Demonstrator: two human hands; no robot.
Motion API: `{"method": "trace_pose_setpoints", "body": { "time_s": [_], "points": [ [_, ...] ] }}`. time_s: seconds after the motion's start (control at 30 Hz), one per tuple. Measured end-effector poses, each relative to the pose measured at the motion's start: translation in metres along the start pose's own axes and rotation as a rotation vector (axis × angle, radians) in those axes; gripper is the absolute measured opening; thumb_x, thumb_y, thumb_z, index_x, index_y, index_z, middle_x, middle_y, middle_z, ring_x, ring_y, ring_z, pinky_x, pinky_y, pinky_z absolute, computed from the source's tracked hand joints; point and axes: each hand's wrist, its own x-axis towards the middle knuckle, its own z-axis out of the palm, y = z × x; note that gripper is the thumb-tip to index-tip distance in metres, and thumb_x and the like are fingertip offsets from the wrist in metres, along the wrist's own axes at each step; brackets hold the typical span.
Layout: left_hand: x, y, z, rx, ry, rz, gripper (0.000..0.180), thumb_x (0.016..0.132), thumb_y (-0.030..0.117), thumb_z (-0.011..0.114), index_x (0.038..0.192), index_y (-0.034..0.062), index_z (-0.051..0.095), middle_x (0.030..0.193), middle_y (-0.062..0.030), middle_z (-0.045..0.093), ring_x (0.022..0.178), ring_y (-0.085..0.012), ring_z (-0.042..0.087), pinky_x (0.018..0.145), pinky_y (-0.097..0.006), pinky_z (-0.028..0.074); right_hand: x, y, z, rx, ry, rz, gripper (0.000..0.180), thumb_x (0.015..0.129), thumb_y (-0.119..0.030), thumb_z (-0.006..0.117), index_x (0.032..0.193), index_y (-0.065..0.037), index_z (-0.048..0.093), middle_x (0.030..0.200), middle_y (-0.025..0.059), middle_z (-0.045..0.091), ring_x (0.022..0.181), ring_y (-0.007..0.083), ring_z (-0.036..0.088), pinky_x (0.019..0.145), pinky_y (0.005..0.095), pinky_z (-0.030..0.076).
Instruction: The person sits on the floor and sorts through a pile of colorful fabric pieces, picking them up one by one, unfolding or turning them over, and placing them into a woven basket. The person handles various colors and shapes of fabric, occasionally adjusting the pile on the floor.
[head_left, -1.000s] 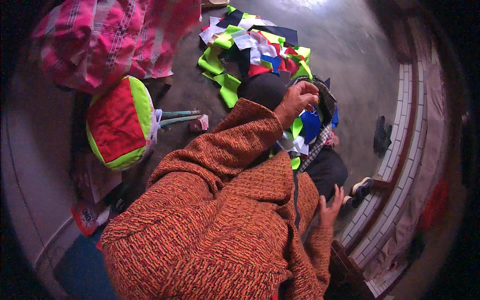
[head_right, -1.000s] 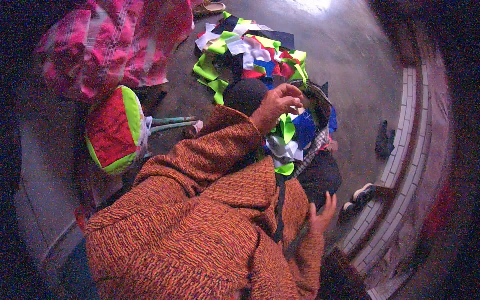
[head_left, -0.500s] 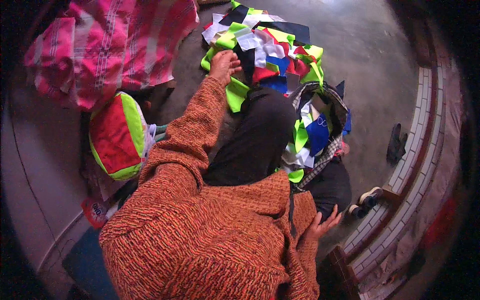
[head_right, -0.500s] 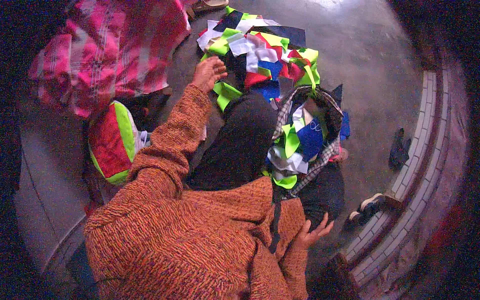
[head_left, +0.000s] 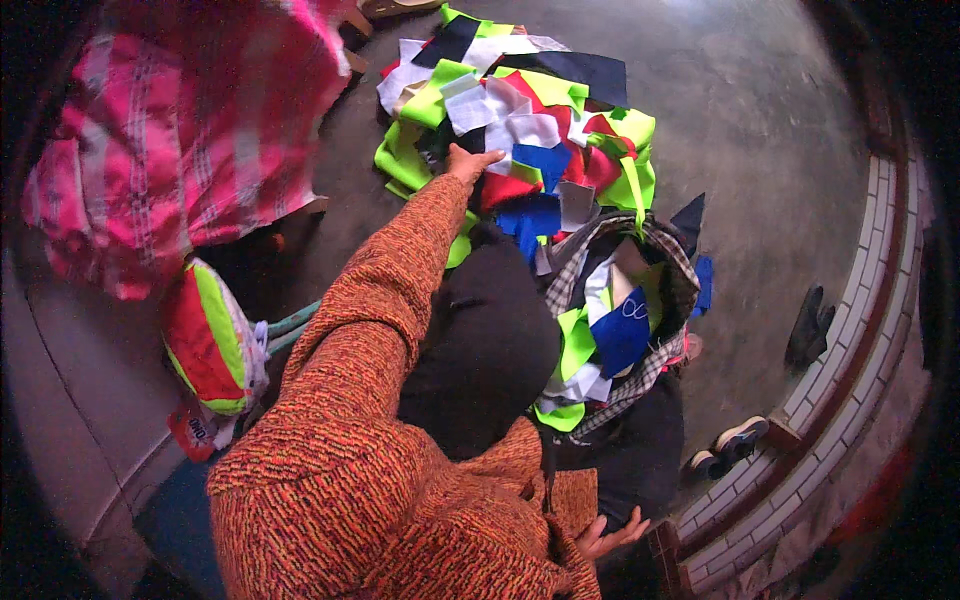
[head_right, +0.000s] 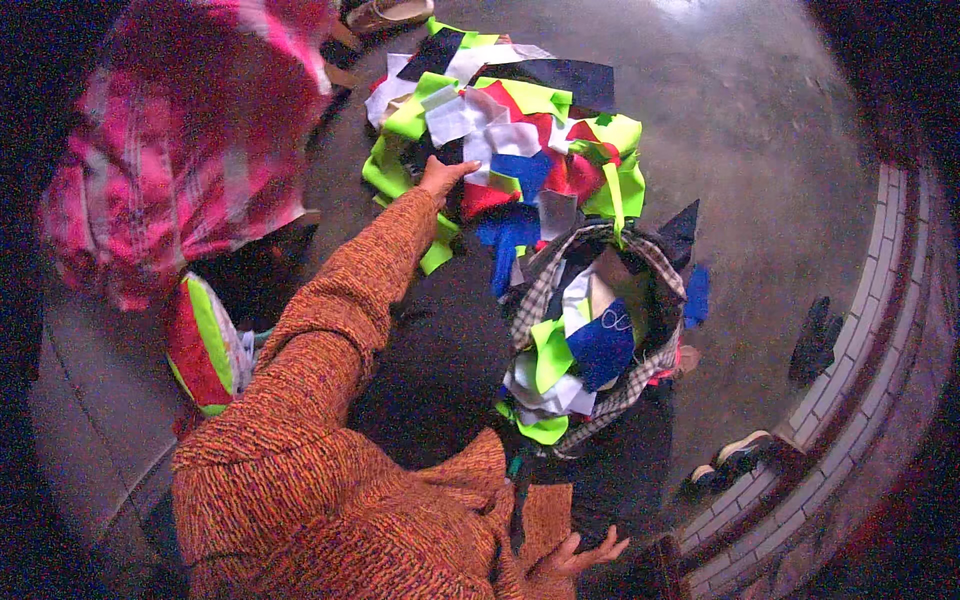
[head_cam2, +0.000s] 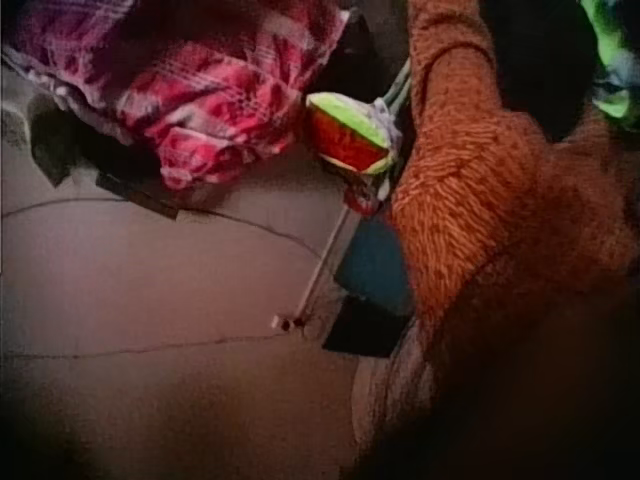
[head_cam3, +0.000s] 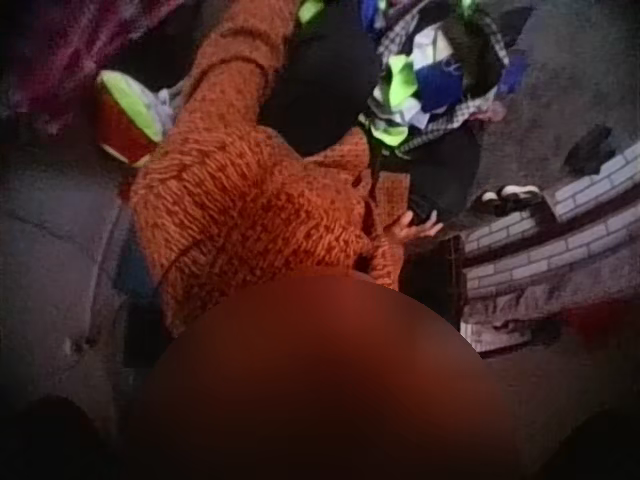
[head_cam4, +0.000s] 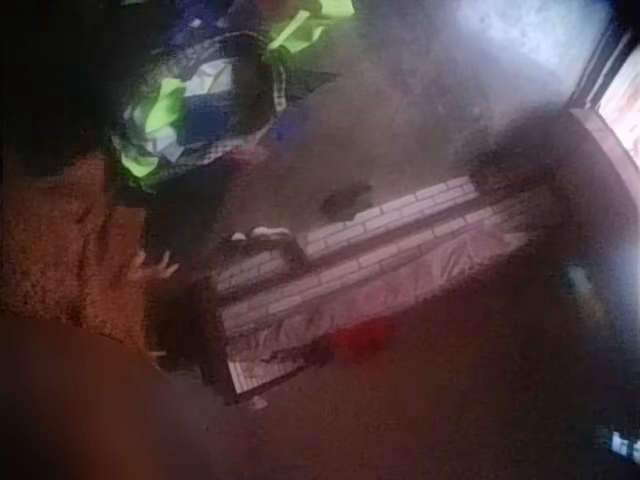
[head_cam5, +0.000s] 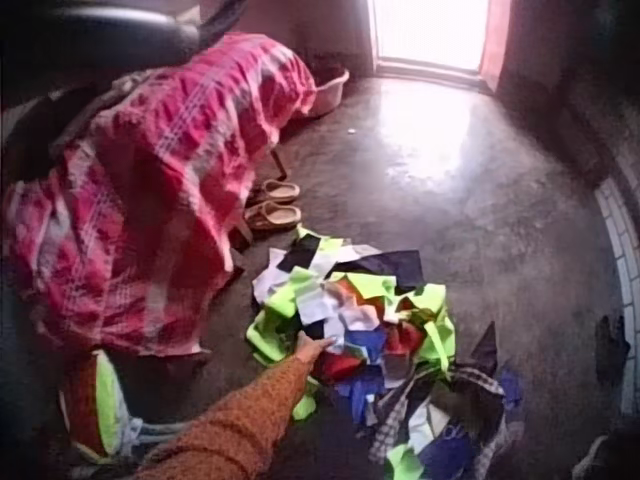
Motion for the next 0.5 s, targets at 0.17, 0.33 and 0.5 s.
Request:
{"method": "trace_pose_setpoints", "body": {
  "time_s": [0.17,0.33,0.5],
  "points": [
    [-0.013,0.037,0.038,0.326,0.276,-0.130,0.113,0.045,0.031,0.086,0.131,-0.0040,0.021,0.134,-0.0254,0.027,0.123,-0.0385,0.033,0.102,-0.042,0.032,0.010,-0.028,-0.003,-0.056,-0.050,0.151,0.062,0.082,-0.042,0.052,0.127,-0.002,0.040,0.135,0.0287,0.024,0.124,0.0401,0.025,0.100,0.0506,0.020],
    [-0.007,0.022,0.043,0.242,0.307,0.002,0.083,0.050,0.013,0.080,0.119,-0.0045,0.037,0.117,-0.0245,0.048,0.109,-0.0315,0.049,0.093,-0.034,0.040,-0.001,0.039,-0.007,-0.118,-0.074,-0.030,0.062,0.081,-0.041,0.052,0.126,0.000,0.040,0.134,0.0298,0.024,0.122,0.0405,0.028,0.100,0.0502,0.021],
    [-0.007,0.023,0.029,0.208,0.285,0.235,0.056,0.050,0.009,0.078,0.098,-0.0057,0.053,0.089,-0.0154,0.061,0.081,-0.0238,0.060,0.072,-0.033,0.049,0.011,-0.021,-0.008,-0.023,-0.147,0.125,0.059,0.083,-0.038,0.051,0.125,0.001,0.037,0.137,0.0289,0.017,0.126,0.0413,0.020,0.102,0.0535,0.016]
  ]
}}
